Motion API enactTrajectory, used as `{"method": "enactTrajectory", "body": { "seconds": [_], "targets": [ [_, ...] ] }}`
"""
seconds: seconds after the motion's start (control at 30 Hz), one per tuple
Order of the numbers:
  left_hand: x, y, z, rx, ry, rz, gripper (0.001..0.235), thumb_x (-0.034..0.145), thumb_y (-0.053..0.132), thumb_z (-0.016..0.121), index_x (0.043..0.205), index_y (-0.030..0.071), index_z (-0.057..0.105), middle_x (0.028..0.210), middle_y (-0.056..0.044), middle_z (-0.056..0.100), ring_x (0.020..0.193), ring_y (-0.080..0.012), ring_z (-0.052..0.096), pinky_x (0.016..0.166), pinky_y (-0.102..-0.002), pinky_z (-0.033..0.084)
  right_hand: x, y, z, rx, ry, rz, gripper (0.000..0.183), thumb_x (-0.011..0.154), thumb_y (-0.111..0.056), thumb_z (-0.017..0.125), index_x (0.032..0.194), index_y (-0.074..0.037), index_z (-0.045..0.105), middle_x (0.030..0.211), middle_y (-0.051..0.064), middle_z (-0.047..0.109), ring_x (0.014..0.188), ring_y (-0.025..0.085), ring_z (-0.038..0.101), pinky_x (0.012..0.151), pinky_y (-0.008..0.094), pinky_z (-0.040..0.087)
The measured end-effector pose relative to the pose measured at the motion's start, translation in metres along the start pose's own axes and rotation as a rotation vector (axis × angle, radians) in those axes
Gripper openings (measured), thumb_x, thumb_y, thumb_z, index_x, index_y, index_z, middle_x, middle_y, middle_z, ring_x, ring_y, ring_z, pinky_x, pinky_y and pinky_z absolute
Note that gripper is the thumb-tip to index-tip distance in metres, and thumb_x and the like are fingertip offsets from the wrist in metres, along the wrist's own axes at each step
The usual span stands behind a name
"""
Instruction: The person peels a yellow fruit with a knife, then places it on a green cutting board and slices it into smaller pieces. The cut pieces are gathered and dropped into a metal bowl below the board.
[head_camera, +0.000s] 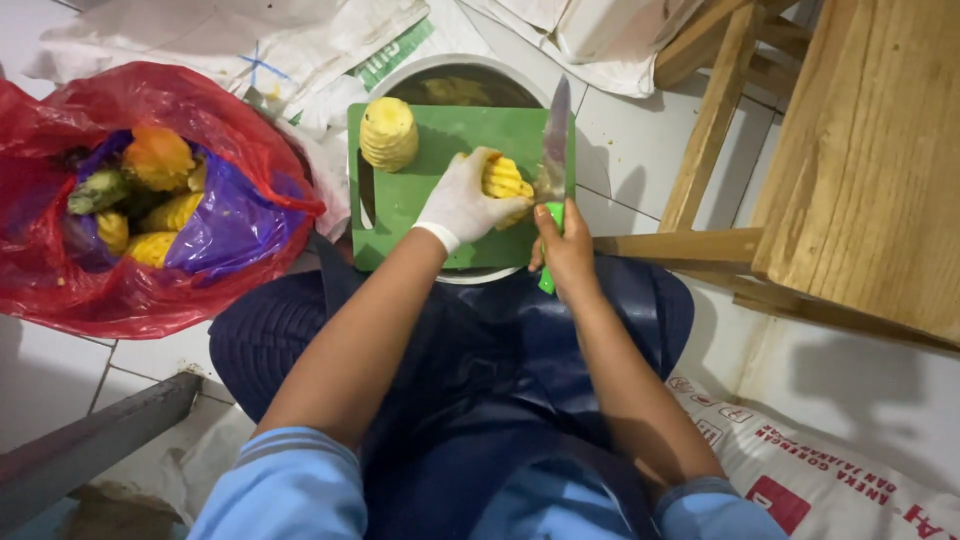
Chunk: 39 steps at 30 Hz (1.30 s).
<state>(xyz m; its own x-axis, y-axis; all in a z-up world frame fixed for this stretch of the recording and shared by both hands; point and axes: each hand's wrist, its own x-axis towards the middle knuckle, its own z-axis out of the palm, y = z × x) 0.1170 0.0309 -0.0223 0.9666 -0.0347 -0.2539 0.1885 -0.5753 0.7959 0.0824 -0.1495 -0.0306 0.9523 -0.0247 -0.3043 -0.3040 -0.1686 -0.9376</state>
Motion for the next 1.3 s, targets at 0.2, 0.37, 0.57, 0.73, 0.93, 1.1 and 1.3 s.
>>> {"method": "enactTrajectory", "body": {
  "seconds": [0.2, 0.37, 0.57, 0.73, 0.93, 1.1, 1.3],
  "targets": [
    [-0.021, -0.023, -0.008, -0.35, 0.253, 0.343, 0.082, 0.066, 0.029, 0.096, 0.132, 0.008, 0.052, 0.117, -0.022, 0.055, 0.118, -0.0405, 0.057, 0.107, -0.045, 0.043, 0.008, -0.005, 0.004, -0.198, -0.006, -0.146, 0.046, 0.099, -0.02, 0.065, 0.136, 0.004, 0.051, 0.046, 0.014, 0.057, 0.038, 0.024, 0.062, 0.037, 0.033, 0.052],
    [-0.025, -0.048, 0.0, -0.3, 0.319, 0.26, 0.088, 0.067, 0.014, 0.086, 0.143, 0.0, 0.045, 0.127, -0.026, 0.054, 0.123, -0.0438, 0.055, 0.11, -0.05, 0.042, 0.011, 0.001, -0.002, -0.583, -0.071, -0.301, 0.033, 0.102, -0.026, 0.056, 0.125, -0.004, 0.048, 0.091, 0.023, 0.072, 0.087, 0.049, 0.068, 0.075, 0.058, 0.053],
    [-0.009, -0.072, 0.025, -0.363, 0.391, -0.04, 0.07, 0.067, 0.04, 0.093, 0.125, 0.012, 0.064, 0.111, -0.009, 0.063, 0.103, -0.0278, 0.069, 0.093, -0.036, 0.055, -0.045, -0.039, -0.001, -0.916, -0.17, -0.39, 0.031, 0.105, -0.026, 0.044, 0.128, -0.006, 0.047, 0.085, 0.028, 0.066, 0.081, 0.05, 0.068, 0.065, 0.058, 0.054],
    [-0.004, -0.065, 0.03, -0.336, 0.441, -0.079, 0.063, 0.062, 0.04, 0.095, 0.112, 0.015, 0.067, 0.101, -0.006, 0.063, 0.098, -0.0265, 0.069, 0.088, -0.034, 0.057, -0.053, -0.053, 0.01, -1.114, -0.229, -0.305, 0.029, 0.106, -0.03, 0.036, 0.125, -0.009, 0.043, 0.079, 0.026, 0.066, 0.074, 0.049, 0.069, 0.064, 0.058, 0.056],
    [-0.008, -0.059, 0.022, -0.303, 0.448, -0.115, 0.054, 0.063, 0.038, 0.093, 0.104, 0.015, 0.066, 0.098, -0.008, 0.063, 0.097, -0.0295, 0.069, 0.087, -0.037, 0.056, -0.052, -0.073, 0.027, -1.204, -0.348, -0.15, 0.031, 0.106, -0.023, 0.029, 0.127, -0.003, 0.039, 0.082, 0.027, 0.067, 0.075, 0.052, 0.07, 0.065, 0.061, 0.056],
    [-0.01, -0.05, 0.013, -0.334, 0.412, -0.14, 0.054, 0.061, 0.036, 0.093, 0.102, 0.013, 0.065, 0.098, -0.01, 0.062, 0.098, -0.0306, 0.068, 0.089, -0.038, 0.055, -0.044, -0.11, 0.035, -1.22, -0.427, -0.005, 0.036, 0.105, -0.024, 0.027, 0.13, -0.001, 0.039, 0.089, 0.03, 0.068, 0.087, 0.052, 0.069, 0.076, 0.063, 0.055],
    [-0.004, -0.054, 0.013, -0.311, 0.381, -0.166, 0.054, 0.061, 0.038, 0.092, 0.101, 0.014, 0.064, 0.098, -0.009, 0.062, 0.099, -0.0303, 0.068, 0.09, -0.038, 0.055, -0.027, -0.085, 0.041, -1.206, -0.446, -0.008, 0.034, 0.105, -0.023, 0.03, 0.129, -0.002, 0.039, 0.093, 0.031, 0.068, 0.092, 0.052, 0.069, 0.079, 0.063, 0.055]
  ]
}}
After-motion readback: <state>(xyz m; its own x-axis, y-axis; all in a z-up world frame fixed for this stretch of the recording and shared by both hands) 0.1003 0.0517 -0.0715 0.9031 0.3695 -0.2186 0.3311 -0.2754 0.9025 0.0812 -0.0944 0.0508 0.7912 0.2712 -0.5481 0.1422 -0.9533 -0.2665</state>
